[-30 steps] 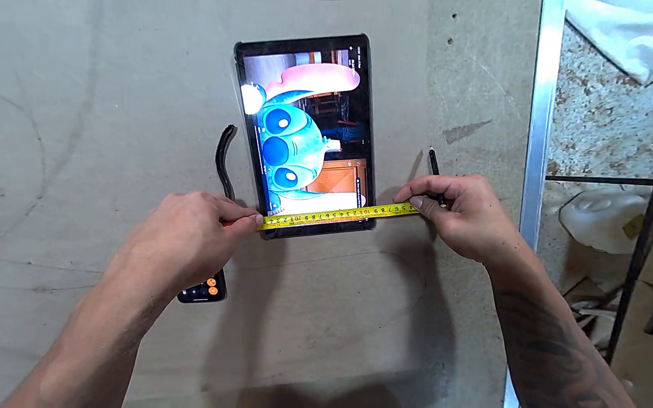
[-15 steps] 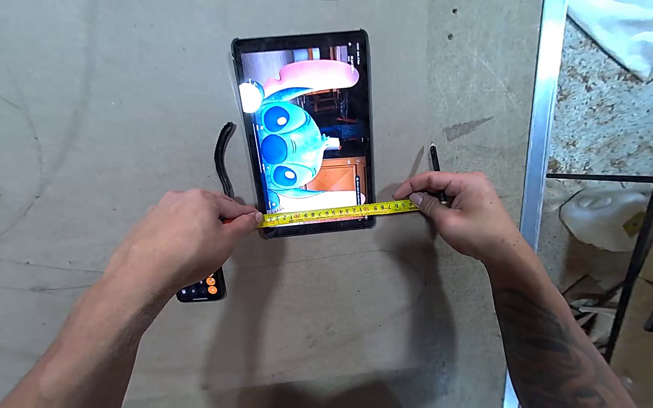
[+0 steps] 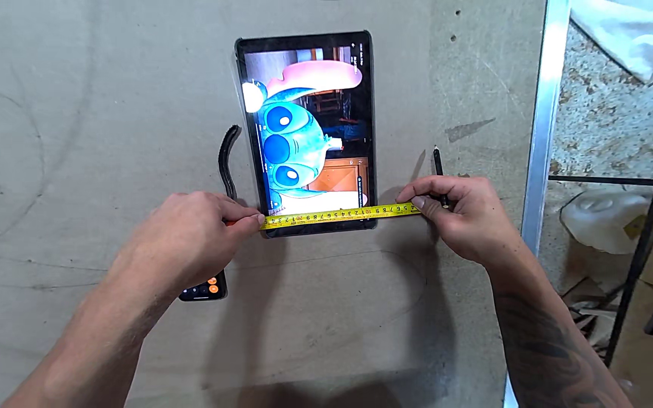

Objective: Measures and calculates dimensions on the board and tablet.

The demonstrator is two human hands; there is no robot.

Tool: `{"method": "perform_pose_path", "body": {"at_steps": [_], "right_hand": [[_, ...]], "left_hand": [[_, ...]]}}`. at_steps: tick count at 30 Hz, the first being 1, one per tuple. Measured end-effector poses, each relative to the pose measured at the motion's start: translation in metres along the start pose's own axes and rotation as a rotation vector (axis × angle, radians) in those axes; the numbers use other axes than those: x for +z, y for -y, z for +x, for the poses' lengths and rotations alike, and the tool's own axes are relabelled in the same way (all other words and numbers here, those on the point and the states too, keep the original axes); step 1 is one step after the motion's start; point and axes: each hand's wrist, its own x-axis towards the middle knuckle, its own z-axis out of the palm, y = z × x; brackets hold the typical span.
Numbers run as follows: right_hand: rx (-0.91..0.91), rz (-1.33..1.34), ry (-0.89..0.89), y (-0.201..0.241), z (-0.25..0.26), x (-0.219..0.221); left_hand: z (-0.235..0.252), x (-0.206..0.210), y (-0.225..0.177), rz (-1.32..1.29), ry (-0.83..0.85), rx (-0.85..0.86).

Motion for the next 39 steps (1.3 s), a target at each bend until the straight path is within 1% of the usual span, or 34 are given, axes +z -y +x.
{"method": "perform_pose_path", "body": {"at_steps": [22, 24, 25, 26, 27, 28, 30, 32, 33, 35, 37, 39], "right_hand": [[0.009, 0.006, 0.000, 0.000, 0.002, 0.001], [0.000, 0.052, 0.024, 0.000, 0.002, 0.001], [-0.018, 0.131, 0.056, -0.001, 0.001, -0.002], [-0.045, 0.265, 0.093, -0.002, -0.003, -0.007], [-0.066, 0.407, 0.112, -0.004, -0.010, -0.013], [-0.108, 0.527, 0.078, -0.006, -0.016, -0.020], [-0.167, 0.668, -0.075, -0.009, -0.027, -0.030], [-0.182, 0.717, -0.242, -0.002, -0.040, -0.023], [-0.177, 0.689, -0.302, 0.006, -0.047, -0.015], [-0.150, 0.520, -0.338, 0.028, -0.070, 0.013], [-0.140, 0.262, -0.316, 0.053, -0.098, 0.053], [-0.118, 0.095, -0.240, 0.075, -0.135, 0.100]], "left_hand": [[0.001, -0.001, -0.001, 0.012, 0.011, -0.009], [0.000, -0.001, 0.000, 0.013, 0.007, -0.004], [-0.002, -0.001, 0.001, 0.007, -0.005, 0.016], [-0.006, -0.001, 0.003, -0.001, -0.030, 0.066], [-0.012, -0.001, 0.008, -0.014, -0.072, 0.145], [-0.021, -0.001, 0.015, -0.041, -0.114, 0.218], [-0.046, -0.002, 0.036, -0.166, -0.151, 0.277], [-0.076, 0.001, 0.065, -0.375, -0.125, 0.277], [-0.091, 0.004, 0.081, -0.459, -0.116, 0.254], [-0.126, 0.019, 0.117, -0.582, -0.125, 0.150], [-0.160, 0.041, 0.150, -0.739, -0.186, 0.013], [-0.193, 0.068, 0.174, -0.915, -0.204, -0.122]]}}
